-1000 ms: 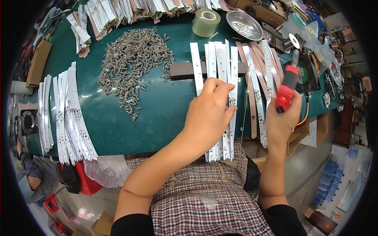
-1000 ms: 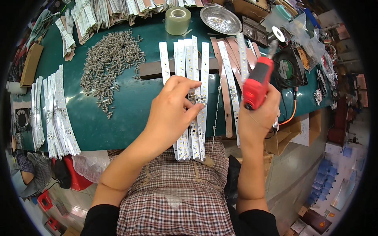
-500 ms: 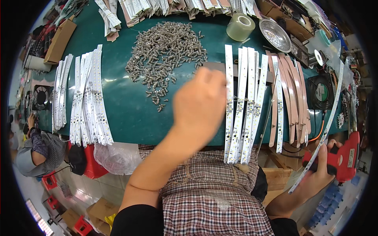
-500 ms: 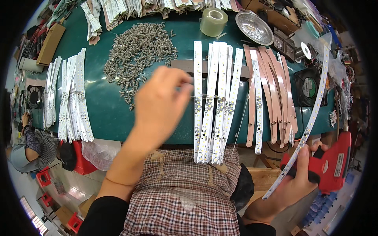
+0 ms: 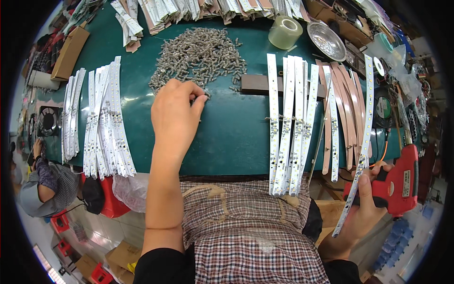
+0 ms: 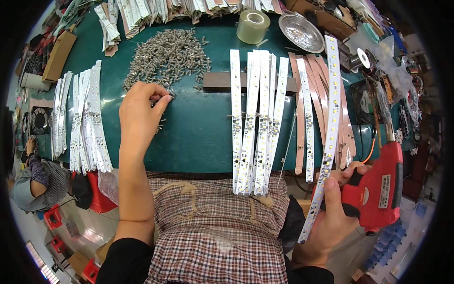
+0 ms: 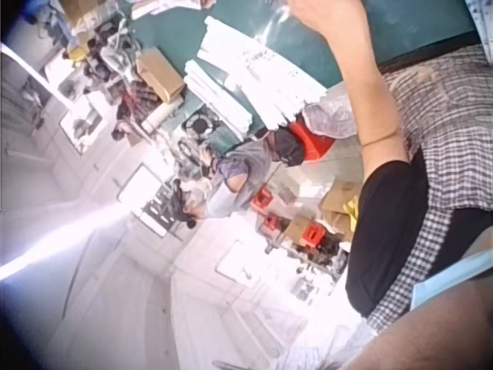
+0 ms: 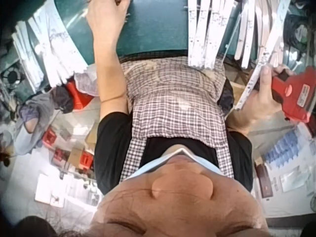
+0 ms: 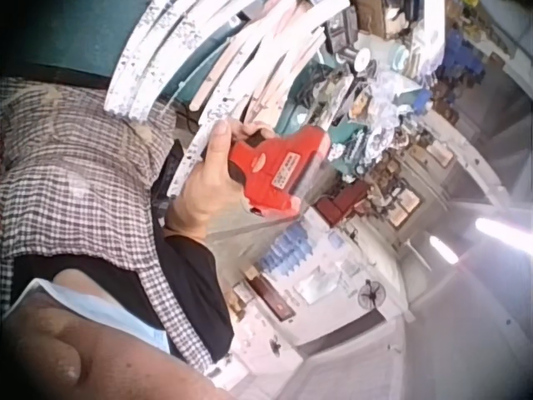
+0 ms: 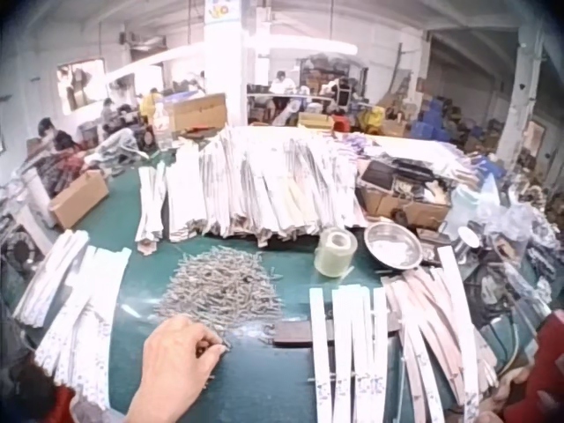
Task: The person places LED strips onto a jig, takes small components from a pile by hand, and solders them onto the strips using a soldering gun.
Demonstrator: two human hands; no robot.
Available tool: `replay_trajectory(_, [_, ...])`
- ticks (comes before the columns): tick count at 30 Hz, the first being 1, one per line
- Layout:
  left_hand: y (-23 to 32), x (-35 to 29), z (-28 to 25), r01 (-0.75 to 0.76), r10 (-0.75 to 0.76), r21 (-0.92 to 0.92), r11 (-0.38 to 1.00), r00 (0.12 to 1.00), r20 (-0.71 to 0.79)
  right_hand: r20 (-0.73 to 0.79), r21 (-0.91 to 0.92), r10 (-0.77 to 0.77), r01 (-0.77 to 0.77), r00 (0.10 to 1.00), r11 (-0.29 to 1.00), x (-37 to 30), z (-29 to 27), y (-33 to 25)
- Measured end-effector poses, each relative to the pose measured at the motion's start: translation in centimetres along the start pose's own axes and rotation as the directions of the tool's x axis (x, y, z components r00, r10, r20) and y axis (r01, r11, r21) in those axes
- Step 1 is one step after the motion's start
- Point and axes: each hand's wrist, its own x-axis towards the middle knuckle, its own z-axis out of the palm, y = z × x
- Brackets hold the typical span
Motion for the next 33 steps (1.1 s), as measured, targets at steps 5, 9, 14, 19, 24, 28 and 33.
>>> replay_trajectory(5, [0.1,0.1,-0.5,0.034,-0.032,0.026,0.999,0.995,-0.092,0.024,0.027,0.053,-0.054,0.998,0.998,-0.4,0.1,0.5])
replay_trajectory(9, [1.7,0.3,-0.9,0.168,-0.291,-0.538,0.826,0.945,-0.151,0.052,0.062,0.093,-0.097,0.994,0.993,-0.7,1.0,0.6])
replay_trajectory(14, [5.8,-1.8,-1.6,0.312,-0.127,-0.897,0.313,0.95,0.286,0.2,0.007,0.181,-0.186,0.963,0.983,-1.6,1.9,0.8])
replay_trajectory(19, [8.1,-4.0,0.2,0.62,0.147,-0.785,0.008,0.775,0.614,0.401,-0.107,0.265,-0.243,0.877,0.964,-2.2,3.4,1.0])
replay_trajectory(24, [8.5,-4.6,0.7,0.684,0.145,-0.725,-0.084,0.728,0.67,0.494,-0.17,0.19,-0.12,0.848,0.978,-2.5,3.2,2.2])
replay_trajectory(28, [8.5,-4.7,1.0,0.702,0.157,-0.706,-0.09,0.71,0.686,0.499,-0.106,0.183,-0.15,0.847,0.983,-2.5,3.4,2.5])
replay_trajectory(33, [8.4,-5.1,1.2,0.702,0.171,-0.707,-0.091,0.71,0.683,0.482,-0.095,0.176,-0.149,0.858,0.984,-2.8,3.9,2.2])
